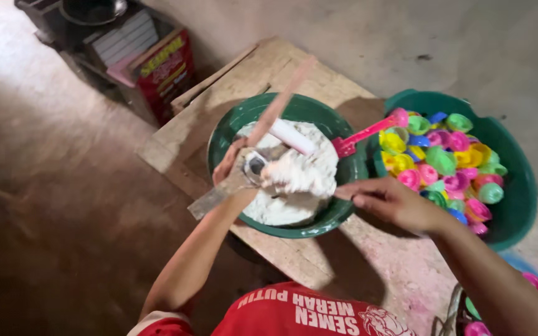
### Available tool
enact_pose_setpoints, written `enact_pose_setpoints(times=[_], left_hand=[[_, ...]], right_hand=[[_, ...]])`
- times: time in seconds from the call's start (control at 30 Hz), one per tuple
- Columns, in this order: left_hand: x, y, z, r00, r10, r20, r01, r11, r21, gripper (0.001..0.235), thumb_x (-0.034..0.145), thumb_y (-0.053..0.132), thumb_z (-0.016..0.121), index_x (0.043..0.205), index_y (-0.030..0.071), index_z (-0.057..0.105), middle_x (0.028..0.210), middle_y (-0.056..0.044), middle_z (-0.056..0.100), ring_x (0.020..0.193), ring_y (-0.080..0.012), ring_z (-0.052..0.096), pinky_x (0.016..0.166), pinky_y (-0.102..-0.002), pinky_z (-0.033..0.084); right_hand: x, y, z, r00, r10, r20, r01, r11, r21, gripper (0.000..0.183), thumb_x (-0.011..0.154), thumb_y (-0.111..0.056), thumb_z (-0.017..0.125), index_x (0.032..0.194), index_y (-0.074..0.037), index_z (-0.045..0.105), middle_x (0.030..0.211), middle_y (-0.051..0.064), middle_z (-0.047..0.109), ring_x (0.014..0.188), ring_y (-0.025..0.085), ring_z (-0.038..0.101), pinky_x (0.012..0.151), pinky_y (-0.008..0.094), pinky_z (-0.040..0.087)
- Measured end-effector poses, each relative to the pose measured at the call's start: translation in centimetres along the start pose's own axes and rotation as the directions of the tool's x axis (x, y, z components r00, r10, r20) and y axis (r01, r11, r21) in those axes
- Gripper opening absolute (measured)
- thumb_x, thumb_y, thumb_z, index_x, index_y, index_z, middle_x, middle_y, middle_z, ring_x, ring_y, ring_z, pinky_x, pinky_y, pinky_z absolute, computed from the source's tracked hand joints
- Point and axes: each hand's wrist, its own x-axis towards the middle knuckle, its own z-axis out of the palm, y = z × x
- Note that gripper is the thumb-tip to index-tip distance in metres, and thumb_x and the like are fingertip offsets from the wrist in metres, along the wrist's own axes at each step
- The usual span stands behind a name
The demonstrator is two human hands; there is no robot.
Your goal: The person scoops white powder from a green basin using a wooden scoop and fills colorful plastic bottle caps arranged in a circular tray. The person repeatedly scoops powder and deposits it into each cap, then levels the contents with the scoop.
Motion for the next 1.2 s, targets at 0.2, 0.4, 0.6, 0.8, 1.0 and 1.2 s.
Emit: enact_pose_setpoints(times=[0.2,0.4,0.6,0.8,1.0,1.2], left_hand=[[0.0,3.0,0.0,0.945,0.156,0.286,-0.201,0.97,0.137,0.05,0.078,0.035,0.082,0.119,0.01,0.068,0.115,-0.008,0.071,0.101,-0.0277,0.071,0.083,-0.04,0.057],[1.0,2.2,1.4,0.91,-0.007,0.414,-0.047,0.992,0.12,0.032,0.089,0.028,0.077,0.117,0.013,0.071,0.114,-0.009,0.074,0.104,-0.0274,0.07,0.087,-0.039,0.056],[3.1,3.4,0.4,0.944,-0.003,0.329,-0.09,0.96,0.265,0.056,0.076,0.034,0.079,0.124,0.011,0.062,0.116,-0.009,0.07,0.106,-0.0239,0.068,0.087,-0.036,0.056],[1.3,6.2,2.3,0.7,-0.297,0.649,-0.019,0.902,0.432,0.057,0.072,0.031,0.075,0.122,0.011,0.059,0.112,-0.011,0.065,0.101,-0.0296,0.065,0.082,-0.041,0.054],[0.1,2.4,0.1,0.751,-0.209,0.627,0.014,0.954,0.3,0.022,0.087,0.024,0.063,0.105,0.021,0.076,0.107,-0.005,0.074,0.099,-0.0278,0.069,0.083,-0.042,0.053],[0.4,1.7,4.0,0.968,0.144,0.207,-0.232,0.829,0.509,0.037,0.092,0.025,0.064,0.125,0.01,0.066,0.123,-0.012,0.067,0.114,-0.0275,0.067,0.095,-0.039,0.053]], right_hand=[[0.3,-2.8,-2.1,0.968,-0.235,-0.086,0.196,0.925,-0.327,0.028,0.097,-0.019,0.062,0.12,-0.008,0.073,0.108,0.009,0.078,0.096,0.025,0.071,0.079,0.04,0.055],[0.8,-9.2,0.4,0.937,-0.19,-0.292,-0.141,0.559,-0.817,0.015,0.095,-0.024,0.058,0.105,-0.02,0.069,0.084,0.01,0.072,0.072,0.035,0.071,0.06,0.05,0.054],[2.1,-12.6,-1.0,0.971,-0.159,-0.181,-0.087,0.469,-0.879,0.019,0.088,-0.03,0.062,0.104,-0.023,0.07,0.08,0.009,0.072,0.07,0.035,0.071,0.055,0.051,0.053],[4.2,-8.7,6.2,0.96,-0.275,0.052,0.074,0.069,-0.995,0.017,0.089,-0.02,0.062,0.102,-0.011,0.068,0.09,0.008,0.069,0.075,0.027,0.072,0.058,0.039,0.056],[-1.5,-7.1,3.5,0.989,-0.127,-0.075,-0.045,0.227,-0.973,0.013,0.088,-0.014,0.063,0.1,-0.011,0.067,0.087,0.006,0.067,0.077,0.023,0.071,0.062,0.039,0.056],[1.6,-6.8,4.6,0.772,-0.273,-0.574,0.078,0.937,-0.341,0.041,0.095,-0.006,0.06,0.136,-0.005,0.064,0.115,0.018,0.073,0.091,0.027,0.077,0.078,0.036,0.059]])
